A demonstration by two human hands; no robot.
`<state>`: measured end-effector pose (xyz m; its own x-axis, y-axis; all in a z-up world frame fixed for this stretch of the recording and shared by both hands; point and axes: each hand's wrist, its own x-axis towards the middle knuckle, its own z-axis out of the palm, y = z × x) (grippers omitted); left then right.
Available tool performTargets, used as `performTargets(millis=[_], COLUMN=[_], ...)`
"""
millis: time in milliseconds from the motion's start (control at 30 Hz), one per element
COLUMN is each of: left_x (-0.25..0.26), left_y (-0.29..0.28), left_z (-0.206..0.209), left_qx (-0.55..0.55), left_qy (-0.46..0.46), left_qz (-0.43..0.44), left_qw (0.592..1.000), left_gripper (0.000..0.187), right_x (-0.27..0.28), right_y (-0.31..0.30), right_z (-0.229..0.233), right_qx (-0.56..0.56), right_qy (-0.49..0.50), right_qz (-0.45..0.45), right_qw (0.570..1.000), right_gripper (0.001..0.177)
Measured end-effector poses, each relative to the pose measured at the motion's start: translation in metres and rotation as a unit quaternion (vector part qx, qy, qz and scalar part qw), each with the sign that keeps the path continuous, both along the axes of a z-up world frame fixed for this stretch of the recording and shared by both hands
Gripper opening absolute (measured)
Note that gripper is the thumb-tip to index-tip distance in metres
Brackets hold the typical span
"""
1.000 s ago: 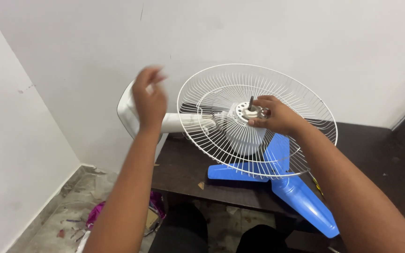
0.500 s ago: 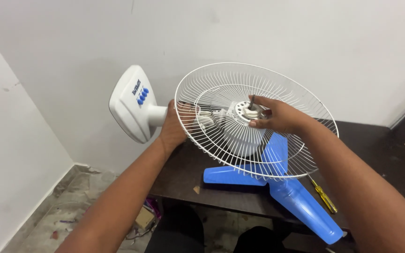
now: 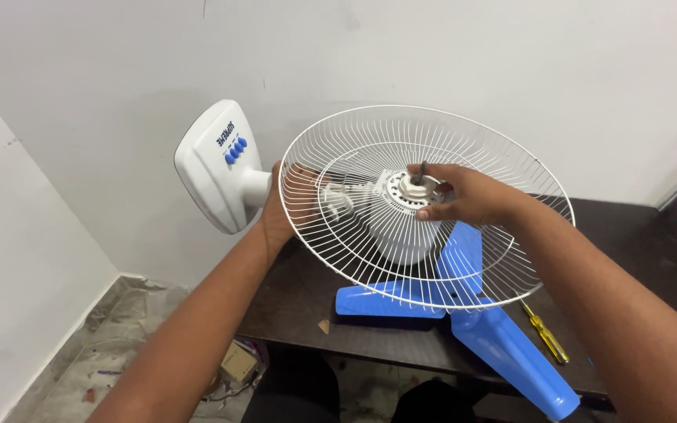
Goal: The person assembles a table fan by attaching the motor housing to the base, installing the front grille, and securing the blue fan blades with a cap. They use a screwdriver to tighten screws and align components on a dark wooden table.
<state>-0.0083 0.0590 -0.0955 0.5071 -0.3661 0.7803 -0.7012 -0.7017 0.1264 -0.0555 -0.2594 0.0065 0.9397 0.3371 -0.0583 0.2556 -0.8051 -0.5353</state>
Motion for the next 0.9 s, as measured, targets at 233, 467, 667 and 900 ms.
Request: performTargets(millis=[233, 467, 667, 900], left_x=[0.004, 0.014, 0.011, 0.051], left_y=[0.048, -0.029, -0.089, -0.087], left_z=[0.062, 0.112, 0.069, 0.025], left_qx=[0.072, 0.006, 0.236, 0.134], left_qy=[0.268, 0.274, 0.343, 0.31], left_qz=[0.217, -0.068, -0.055, -0.085], left_qw=[0.936, 0.959, 0.907, 0.937], left_gripper=[0.054, 0.034, 0.066, 0.065], right_x=[-0.001, -0.001, -0.004, -0.007], right_y=[0.005, 0.012, 0.017, 0.013], right_z=[0.002, 0.0, 0.002, -0.008], right_qx=[-0.055, -0.037, -0.06, 0.021], right_qy=[-0.039, -0.043, -0.061, -0.071], right_qz=[0.008, 0.015, 0.009, -0.015], right_qw=[0.998, 0.998, 0.996, 0.997], right_gripper=[0.093, 0.092, 0.086, 0.077])
